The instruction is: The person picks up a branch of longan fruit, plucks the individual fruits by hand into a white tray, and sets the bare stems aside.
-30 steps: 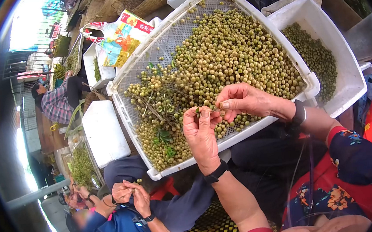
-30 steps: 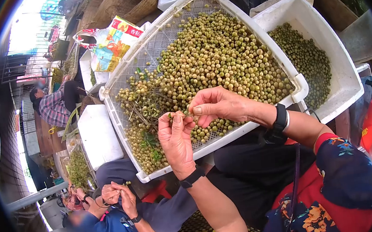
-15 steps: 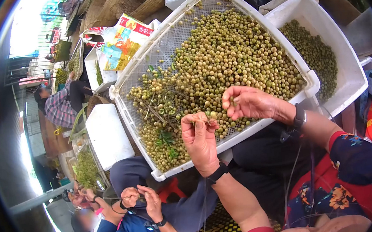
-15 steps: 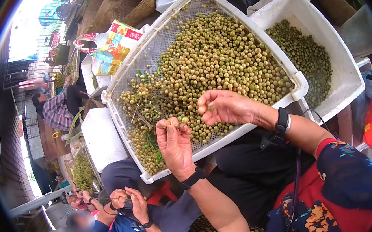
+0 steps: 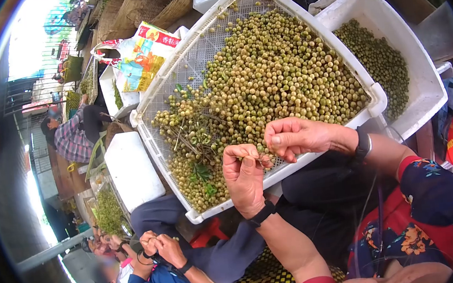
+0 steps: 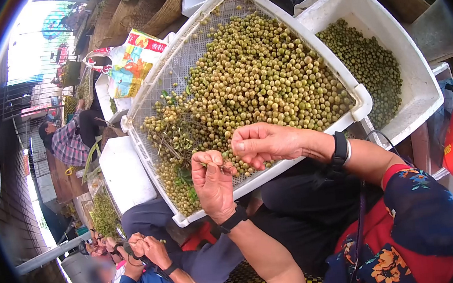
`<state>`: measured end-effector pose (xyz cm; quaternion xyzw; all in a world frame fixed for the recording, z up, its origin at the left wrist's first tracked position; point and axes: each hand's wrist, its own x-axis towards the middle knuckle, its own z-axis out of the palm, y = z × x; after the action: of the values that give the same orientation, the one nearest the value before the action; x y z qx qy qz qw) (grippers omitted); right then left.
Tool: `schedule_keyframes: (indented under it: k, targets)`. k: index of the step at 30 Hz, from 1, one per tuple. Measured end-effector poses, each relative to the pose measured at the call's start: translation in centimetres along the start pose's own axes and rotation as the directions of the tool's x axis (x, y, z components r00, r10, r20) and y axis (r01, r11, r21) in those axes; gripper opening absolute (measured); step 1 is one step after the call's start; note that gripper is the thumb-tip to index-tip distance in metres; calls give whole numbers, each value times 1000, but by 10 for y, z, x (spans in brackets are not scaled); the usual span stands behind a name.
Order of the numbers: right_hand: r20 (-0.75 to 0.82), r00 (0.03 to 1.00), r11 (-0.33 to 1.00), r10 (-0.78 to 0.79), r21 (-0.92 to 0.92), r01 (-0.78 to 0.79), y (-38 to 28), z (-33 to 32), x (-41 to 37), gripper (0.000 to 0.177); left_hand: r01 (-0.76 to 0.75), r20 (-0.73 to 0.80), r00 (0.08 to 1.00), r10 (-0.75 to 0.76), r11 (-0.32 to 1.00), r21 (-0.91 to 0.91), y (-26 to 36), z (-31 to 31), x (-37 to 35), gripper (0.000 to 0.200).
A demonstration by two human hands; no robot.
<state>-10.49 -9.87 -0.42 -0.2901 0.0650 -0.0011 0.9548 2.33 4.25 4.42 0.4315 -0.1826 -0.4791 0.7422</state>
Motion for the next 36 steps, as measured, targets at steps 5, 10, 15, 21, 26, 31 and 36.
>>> schedule_keyframes:
  k: [5, 10, 15, 21, 26, 31, 36]
  targets:
    - [-90, 927, 560, -364, -817, 140, -11, -14, 2, 37, 11, -1, 1000, -11, 1000, 2, 2, 4, -1, 14]
    - [116, 971, 772, -210, -590, 238, -5, -3, -1, 35, 117, -46, 993, -109, 968, 222, -5, 18, 1, 12]
    - [84, 996, 939, -33, -338, 59, -23, 13, -32, 32, 116, 11, 993, -119, 982, 152, -12, 27, 0, 14]
    - [-57, 766, 32, -640, -998, -48, -76, -10, -105, 14, 65, -205, 978, -35, 988, 140, -4, 12, -9, 14]
    - [-59, 749, -501, -660, -709, -497, -124, -79, -164, 18, 117, -296, 953, -65, 980, 163, 11, -7, -46, 15]
    - [-5, 784, -674, -620, -508, -537, -132, -80, -169, 23, 260, -495, 866, 74, 778, 572, 7, -7, -100, 16]
    - [104, 870, -528, -482, -827, -194, -102, -37, -104, 17, 470, -473, 881, 32, 70, 880, -51, -25, -146, 21]
